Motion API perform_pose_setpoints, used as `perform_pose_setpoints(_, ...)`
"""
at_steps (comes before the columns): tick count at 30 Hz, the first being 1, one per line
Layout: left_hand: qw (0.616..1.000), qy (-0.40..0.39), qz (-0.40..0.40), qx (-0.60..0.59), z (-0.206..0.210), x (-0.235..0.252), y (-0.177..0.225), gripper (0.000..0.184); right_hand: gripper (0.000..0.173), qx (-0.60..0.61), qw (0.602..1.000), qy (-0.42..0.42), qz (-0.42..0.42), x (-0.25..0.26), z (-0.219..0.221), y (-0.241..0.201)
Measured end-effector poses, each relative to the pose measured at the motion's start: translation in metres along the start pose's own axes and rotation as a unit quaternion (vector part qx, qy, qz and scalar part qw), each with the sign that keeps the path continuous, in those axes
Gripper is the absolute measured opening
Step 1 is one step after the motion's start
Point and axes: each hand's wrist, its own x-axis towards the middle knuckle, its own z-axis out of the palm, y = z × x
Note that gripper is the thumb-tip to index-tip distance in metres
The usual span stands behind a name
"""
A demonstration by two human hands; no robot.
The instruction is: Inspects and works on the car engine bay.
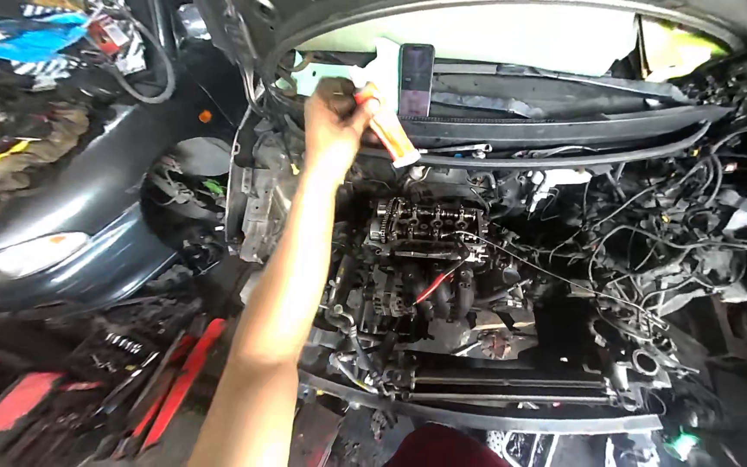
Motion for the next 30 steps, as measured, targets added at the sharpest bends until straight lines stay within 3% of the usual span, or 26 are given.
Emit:
perform_pose_setpoints(2,0.997,-0.037,-0.017,-0.064,0.030,-0.050,0.018,0.037,0.022,-0.044,0.984,-0.133,-0.106,0.014,0.045,0.003)
perform_pose_setpoints(4,0.988,-0.086,-0.048,-0.121,0.068,-0.106,0.031,0.032,0.041,-0.074,0.947,-0.247,-0.193,0.018,0.091,-0.003)
perform_pose_setpoints(6,0.974,-0.131,-0.089,-0.161,0.104,-0.158,0.040,0.031,0.058,-0.064,0.905,-0.363,-0.211,0.019,0.124,-0.005)
perform_pose_setpoints(8,0.967,-0.147,-0.120,-0.171,0.132,-0.198,0.049,0.030,0.054,-0.031,0.879,-0.430,-0.204,0.018,0.143,0.000)
perform_pose_setpoints(11,0.958,-0.136,-0.160,-0.193,0.156,-0.237,0.056,0.030,0.029,0.021,0.887,-0.423,-0.181,0.013,0.146,0.013)
perform_pose_setpoints(14,0.941,-0.165,-0.188,-0.226,0.161,-0.266,0.054,0.033,0.020,0.083,0.900,-0.416,-0.100,0.014,0.133,0.025)
perform_pose_setpoints(20,0.963,-0.212,-0.140,-0.095,0.172,-0.305,0.063,0.019,0.018,0.120,0.890,-0.438,-0.045,0.017,0.116,0.036)
perform_pose_setpoints(30,0.976,-0.162,-0.109,-0.091,0.187,-0.333,0.069,0.016,0.016,0.189,0.877,-0.438,-0.051,0.018,0.112,0.053)
